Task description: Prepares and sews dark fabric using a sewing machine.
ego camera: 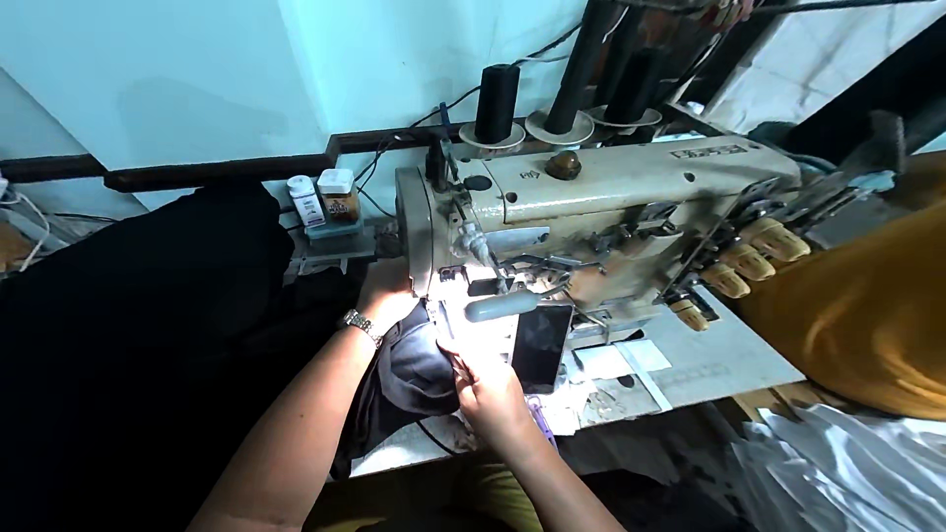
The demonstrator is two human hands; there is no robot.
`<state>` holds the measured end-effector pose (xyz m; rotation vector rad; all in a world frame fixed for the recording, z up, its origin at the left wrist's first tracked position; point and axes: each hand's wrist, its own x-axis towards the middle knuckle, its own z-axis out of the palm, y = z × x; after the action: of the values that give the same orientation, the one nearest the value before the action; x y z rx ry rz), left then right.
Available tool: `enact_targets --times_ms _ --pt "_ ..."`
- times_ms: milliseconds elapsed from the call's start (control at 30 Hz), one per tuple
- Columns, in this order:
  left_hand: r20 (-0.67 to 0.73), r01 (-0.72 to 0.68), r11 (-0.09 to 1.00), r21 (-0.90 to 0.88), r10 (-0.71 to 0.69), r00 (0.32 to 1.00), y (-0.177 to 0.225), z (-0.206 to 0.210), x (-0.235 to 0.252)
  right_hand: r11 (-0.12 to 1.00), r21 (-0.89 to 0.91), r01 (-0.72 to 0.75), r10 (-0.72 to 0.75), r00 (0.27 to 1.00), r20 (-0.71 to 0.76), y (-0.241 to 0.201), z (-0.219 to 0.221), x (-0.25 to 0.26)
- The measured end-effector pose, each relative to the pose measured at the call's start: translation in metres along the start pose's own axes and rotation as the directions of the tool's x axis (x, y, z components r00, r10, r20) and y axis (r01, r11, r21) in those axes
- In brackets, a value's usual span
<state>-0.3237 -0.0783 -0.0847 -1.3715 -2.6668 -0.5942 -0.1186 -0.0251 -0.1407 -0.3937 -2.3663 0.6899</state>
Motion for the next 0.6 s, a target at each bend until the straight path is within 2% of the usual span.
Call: enact_targets --times_ms 300,600 --pt "0.043 0.048 0.999 0.006 -0.049 0.998 0.007 -0.007 -0.002 0.993 -0.088 0.076 -0.079 0.996 -0.041 -0.002 0.0 0.001" --pt "0.002 0.05 0.997 -0.057 -0.05 0.999 0.009 -0.009 -0.006 0.99 -0.111 0.087 -0.09 0.996 -0.024 -0.002 -0.005 0.004"
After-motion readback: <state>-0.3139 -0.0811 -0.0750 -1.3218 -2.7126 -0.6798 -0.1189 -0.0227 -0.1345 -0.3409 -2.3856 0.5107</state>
